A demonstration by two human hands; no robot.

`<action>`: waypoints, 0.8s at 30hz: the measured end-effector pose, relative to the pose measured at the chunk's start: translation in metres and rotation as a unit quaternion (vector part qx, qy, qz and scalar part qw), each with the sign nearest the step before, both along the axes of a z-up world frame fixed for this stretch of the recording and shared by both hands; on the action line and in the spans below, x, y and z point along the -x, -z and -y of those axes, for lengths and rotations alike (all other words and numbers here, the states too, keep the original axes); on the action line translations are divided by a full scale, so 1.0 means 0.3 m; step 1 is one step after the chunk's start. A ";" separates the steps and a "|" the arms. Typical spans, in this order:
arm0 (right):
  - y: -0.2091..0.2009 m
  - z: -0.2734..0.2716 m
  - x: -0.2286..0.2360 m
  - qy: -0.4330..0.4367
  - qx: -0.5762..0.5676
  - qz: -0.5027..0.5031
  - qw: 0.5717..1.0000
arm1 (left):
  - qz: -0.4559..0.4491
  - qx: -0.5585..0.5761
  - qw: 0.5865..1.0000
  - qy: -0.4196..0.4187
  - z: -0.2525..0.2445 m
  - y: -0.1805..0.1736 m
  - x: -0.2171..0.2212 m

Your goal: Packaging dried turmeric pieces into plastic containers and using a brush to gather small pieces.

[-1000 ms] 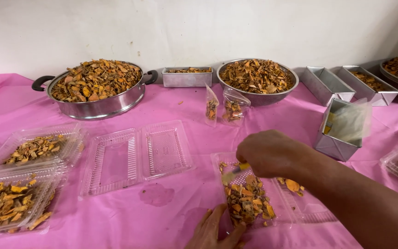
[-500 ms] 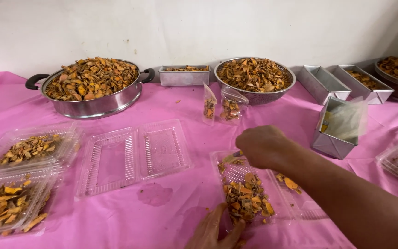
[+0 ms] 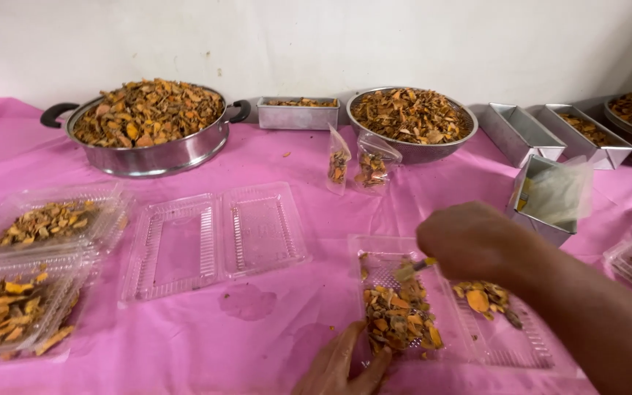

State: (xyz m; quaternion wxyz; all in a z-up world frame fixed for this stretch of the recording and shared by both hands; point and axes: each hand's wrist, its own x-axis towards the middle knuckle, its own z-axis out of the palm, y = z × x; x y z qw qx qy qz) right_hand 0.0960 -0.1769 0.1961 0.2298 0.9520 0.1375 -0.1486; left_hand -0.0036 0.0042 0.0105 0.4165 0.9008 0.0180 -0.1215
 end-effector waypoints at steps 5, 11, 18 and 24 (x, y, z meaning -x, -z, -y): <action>-0.050 -0.012 0.032 0.022 -0.020 0.010 1.000 | -0.074 -0.001 0.995 0.060 -0.016 -0.109 0.005; 0.012 -0.075 0.002 0.052 -0.060 -0.010 0.997 | -0.026 -0.001 0.999 0.032 0.000 0.020 -0.006; 0.027 -0.102 -0.040 0.035 -0.032 0.014 0.999 | 0.052 0.000 0.998 0.044 0.012 0.152 -0.021; -0.035 -0.094 0.015 0.017 -0.101 -0.022 0.994 | 0.515 -0.119 0.847 0.059 0.001 0.187 0.017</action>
